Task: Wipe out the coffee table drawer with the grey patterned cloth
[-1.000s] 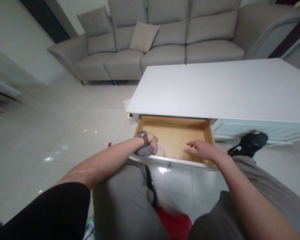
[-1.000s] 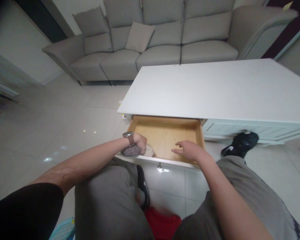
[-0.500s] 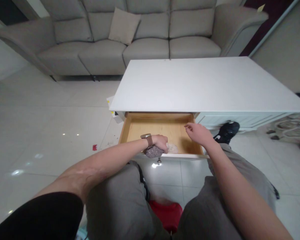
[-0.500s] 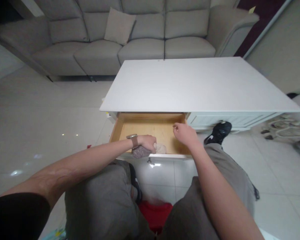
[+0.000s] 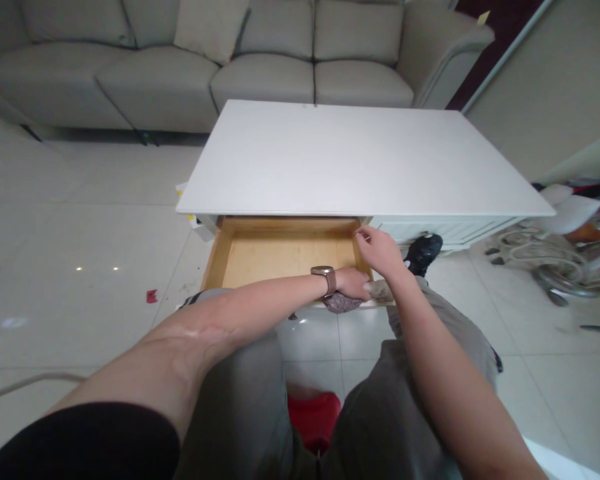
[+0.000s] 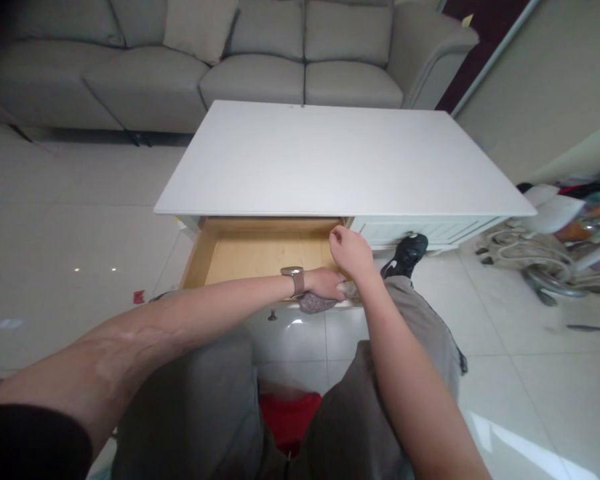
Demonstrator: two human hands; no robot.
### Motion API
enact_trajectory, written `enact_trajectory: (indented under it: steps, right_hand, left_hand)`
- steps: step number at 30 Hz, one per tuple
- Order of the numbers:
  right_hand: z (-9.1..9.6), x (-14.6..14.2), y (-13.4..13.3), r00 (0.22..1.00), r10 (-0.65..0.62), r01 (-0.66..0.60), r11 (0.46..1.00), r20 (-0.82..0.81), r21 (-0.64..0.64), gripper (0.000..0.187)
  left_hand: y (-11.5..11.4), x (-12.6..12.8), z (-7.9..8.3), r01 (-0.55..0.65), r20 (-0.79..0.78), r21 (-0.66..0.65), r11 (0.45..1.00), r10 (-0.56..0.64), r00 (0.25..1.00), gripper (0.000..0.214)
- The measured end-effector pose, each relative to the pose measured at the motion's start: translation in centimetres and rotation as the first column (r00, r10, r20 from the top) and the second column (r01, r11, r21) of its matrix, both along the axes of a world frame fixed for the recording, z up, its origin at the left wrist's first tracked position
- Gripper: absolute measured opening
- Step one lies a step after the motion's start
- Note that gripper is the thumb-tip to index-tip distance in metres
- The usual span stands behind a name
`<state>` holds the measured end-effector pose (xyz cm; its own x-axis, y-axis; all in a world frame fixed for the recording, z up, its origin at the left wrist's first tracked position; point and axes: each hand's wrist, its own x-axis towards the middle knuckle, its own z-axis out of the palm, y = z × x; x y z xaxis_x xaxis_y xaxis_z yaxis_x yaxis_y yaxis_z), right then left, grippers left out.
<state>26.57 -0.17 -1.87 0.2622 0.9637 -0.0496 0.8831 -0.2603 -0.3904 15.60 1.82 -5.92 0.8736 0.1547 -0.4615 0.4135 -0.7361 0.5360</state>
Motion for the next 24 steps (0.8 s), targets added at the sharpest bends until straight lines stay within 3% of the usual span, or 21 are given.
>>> enact_trajectory:
  steps: [2,4,6,8,12,16,21,24]
  right_hand:
    - [-0.1,0.2,0.0,1.0,0.013,-0.013,1.0,0.0,0.0,0.035]
    - [0.0,0.3,-0.1,0.997,0.073,-0.073,0.997,-0.007,-0.013,0.034]
    - [0.1,0.3,-0.3,0.978,0.198,-0.203,0.976,-0.06,-0.076,0.033]
    - [0.1,0.1,-0.6,0.937,0.312,-0.339,0.922,-0.157,-0.186,0.033]
    - [-0.2,-1.2,-1.5,0.876,0.371,-0.475,0.776,-0.309,-0.414,0.035]
    - [-1.2,-2.9,-2.0,0.803,0.441,-0.596,0.628,-0.401,-0.501,0.041]
    - [-2.5,-5.4,-2.5,0.737,0.542,-0.675,0.618,-0.404,-0.403,0.07]
    - [-3.4,-6.7,-2.7,0.756,0.615,-0.643,0.635,-0.224,-0.428,0.043]
  left_hand:
    - [-0.2,0.3,0.1,-0.002,0.013,-0.017,1.0,0.002,1.0,0.044]
    - [0.0,-0.4,0.2,-0.016,0.016,-0.057,0.998,0.017,1.0,0.065]
    - [0.5,-1.8,0.3,-0.038,-0.004,-0.092,0.995,0.038,0.999,0.094]
    - [1.0,-3.5,0.5,-0.045,-0.069,-0.09,0.995,0.038,0.997,0.104]
    - [2.0,-7.5,1.6,-0.031,-0.154,-0.049,0.998,0.024,0.988,0.087]
    - [1.9,-11.3,2.8,-0.08,-0.141,0.028,0.996,0.083,0.987,0.064]
    - [-0.7,-14.0,4.7,-0.232,-0.024,0.12,0.965,0.237,0.971,0.068]
    - [-3.2,-14.2,6.0,-0.326,0.135,0.253,0.911,0.301,0.944,0.043]
